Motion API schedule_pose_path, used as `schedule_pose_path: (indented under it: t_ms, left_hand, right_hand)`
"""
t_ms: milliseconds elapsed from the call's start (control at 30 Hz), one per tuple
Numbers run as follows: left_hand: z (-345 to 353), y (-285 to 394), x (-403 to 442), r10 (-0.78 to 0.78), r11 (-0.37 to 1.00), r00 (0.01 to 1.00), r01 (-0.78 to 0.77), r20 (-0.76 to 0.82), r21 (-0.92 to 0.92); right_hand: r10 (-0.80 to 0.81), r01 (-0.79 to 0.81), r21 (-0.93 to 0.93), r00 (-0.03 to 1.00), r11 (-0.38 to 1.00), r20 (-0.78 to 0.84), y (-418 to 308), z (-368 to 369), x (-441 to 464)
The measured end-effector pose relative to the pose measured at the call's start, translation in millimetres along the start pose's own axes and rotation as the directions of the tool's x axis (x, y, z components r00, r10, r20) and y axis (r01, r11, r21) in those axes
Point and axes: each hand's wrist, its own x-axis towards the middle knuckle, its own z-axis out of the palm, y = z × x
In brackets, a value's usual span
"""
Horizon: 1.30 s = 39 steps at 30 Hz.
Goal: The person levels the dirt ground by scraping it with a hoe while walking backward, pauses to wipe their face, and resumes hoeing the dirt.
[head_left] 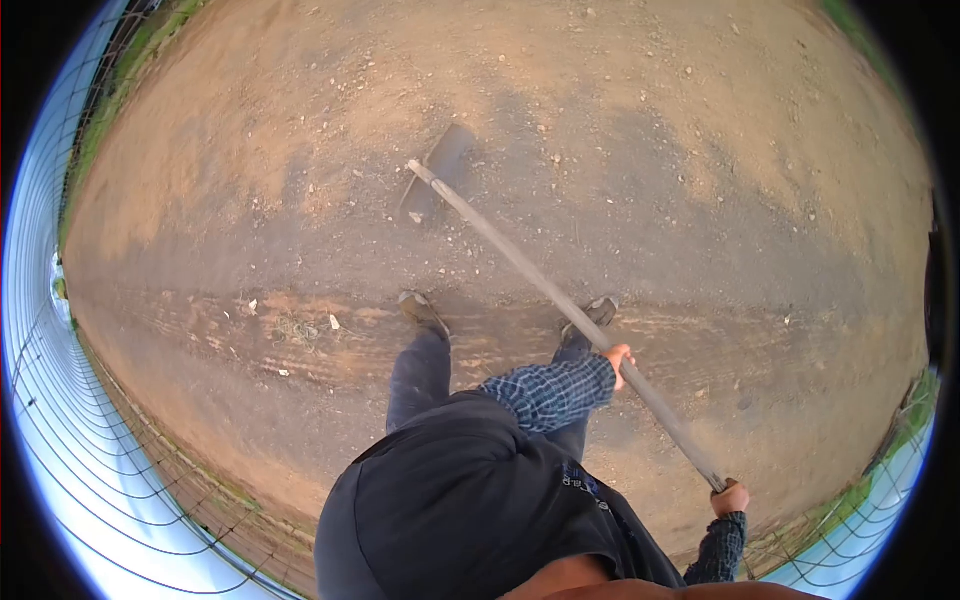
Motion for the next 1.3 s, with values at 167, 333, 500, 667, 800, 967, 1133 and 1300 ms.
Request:
schedule_pose_path:
  t_ms: [167,333,500,667,800,967,1133,1300]
  left_hand:
    - [-62,207,25,0.309,0.944,0.949,-0.299,-0.058,0.141]
    - [-60,408,-166,0.712,0.591,0.701,-0.626,0.036,0.509]
    - [-70,427,-180,0.731,0.581,0.676,-0.690,0.097,0.432]
    - [-64,266,-115,0.578,0.794,0.816,-0.557,-0.021,0.243]
    - [-74,176,-77,0.361,0.915,0.931,-0.364,0.050,0.173]
    - [-71,203,-77,0.346,0.915,0.937,-0.347,0.042,0.207]
    - [-60,362,-114,0.660,0.625,0.746,-0.609,0.086,0.489]
    - [-44,508,-192,0.828,0.322,0.546,-0.648,0.128,0.690]
  right_hand:
    - [-0.161,0.164,0.128,0.987,0.978,-0.028,-185,24,5]
    - [-0.520,0.650,0.370,0.757,0.664,-0.395,-390,-38,-50]
    - [-0.549,0.674,0.486,0.738,0.556,-0.393,-400,-52,-56]
    - [-0.418,0.509,0.410,0.859,0.757,-0.294,-282,49,-42]
    - [-0.334,0.388,0.444,0.921,0.807,-0.198,-208,77,-74]
    - [-0.265,0.267,0.469,0.962,0.842,-0.073,-249,82,-80]
    - [-0.335,0.345,0.517,0.935,0.784,-0.116,-404,29,-55]
    - [-0.519,0.534,0.599,0.826,0.597,-0.219,-516,-53,-70]
